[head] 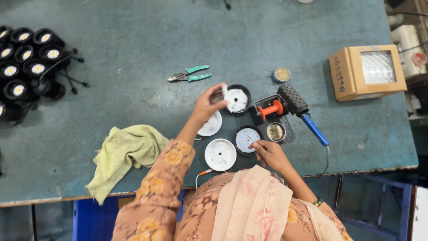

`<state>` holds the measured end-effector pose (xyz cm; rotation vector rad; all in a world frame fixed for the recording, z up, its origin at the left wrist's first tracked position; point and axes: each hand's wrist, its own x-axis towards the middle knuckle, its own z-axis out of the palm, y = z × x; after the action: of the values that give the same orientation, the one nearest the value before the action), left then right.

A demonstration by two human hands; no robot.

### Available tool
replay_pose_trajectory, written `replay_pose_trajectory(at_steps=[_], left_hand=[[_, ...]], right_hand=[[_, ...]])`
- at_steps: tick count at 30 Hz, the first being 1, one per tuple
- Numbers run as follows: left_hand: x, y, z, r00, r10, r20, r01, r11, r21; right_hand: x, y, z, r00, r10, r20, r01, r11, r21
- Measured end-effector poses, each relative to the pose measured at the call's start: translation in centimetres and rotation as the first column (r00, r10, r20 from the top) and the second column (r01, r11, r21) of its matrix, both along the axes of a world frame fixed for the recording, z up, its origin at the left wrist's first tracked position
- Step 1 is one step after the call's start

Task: The person assembles LED light modules by soldering wires to circular LED boards, inserting the boards into black housings, and securing them with a screwdriver. They handle multiple LED boards and housings, using a soldering iron, pliers, and a screwdriver on a workbench.

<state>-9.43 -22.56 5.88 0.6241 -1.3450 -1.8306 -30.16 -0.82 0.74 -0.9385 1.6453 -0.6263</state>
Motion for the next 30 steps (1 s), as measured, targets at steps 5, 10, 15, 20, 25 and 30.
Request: replay_pose_trajectory(at_steps=[5,10,15,20,25,30], left_hand=[[-4.3,-0.9,1.1,0.784,0.266,0.561,0.207,0.739,-0.640],[-5.5,-0.8,1.0,0.675,0.355,0.647,0.355,0.612,-0.706],[-6.1,-0.8,0.2,0.627,0.407,0.665,0.413,0.549,-0.726],[-6.7,-0.6,0.3,0.554,0.460,0.694,0.484,0.499,-0.718],[-7.1,-0.5,0.5,0.496,0.467,0.732,0.534,0.501,-0.681],[-6.7,-1.2,0.7,0.579,0.412,0.704,0.598,0.372,-0.710]], right_hand=[[-0.2,3.3,0.2,0.988,-0.156,-0.007,0.156,0.987,0.023],[-0.3,6.0,0.1,0.948,-0.307,0.084,0.303,0.951,0.062],[-0.5,6.2,-0.2,0.943,-0.322,0.084,0.315,0.945,0.081],[-0.6,5.3,-0.2,0.949,-0.299,0.096,0.293,0.954,0.067],[-0.4,4.7,-0.1,0.958,-0.281,0.063,0.278,0.959,0.059],[-0.3,4.9,0.0,0.961,-0.275,0.037,0.273,0.961,0.045]])
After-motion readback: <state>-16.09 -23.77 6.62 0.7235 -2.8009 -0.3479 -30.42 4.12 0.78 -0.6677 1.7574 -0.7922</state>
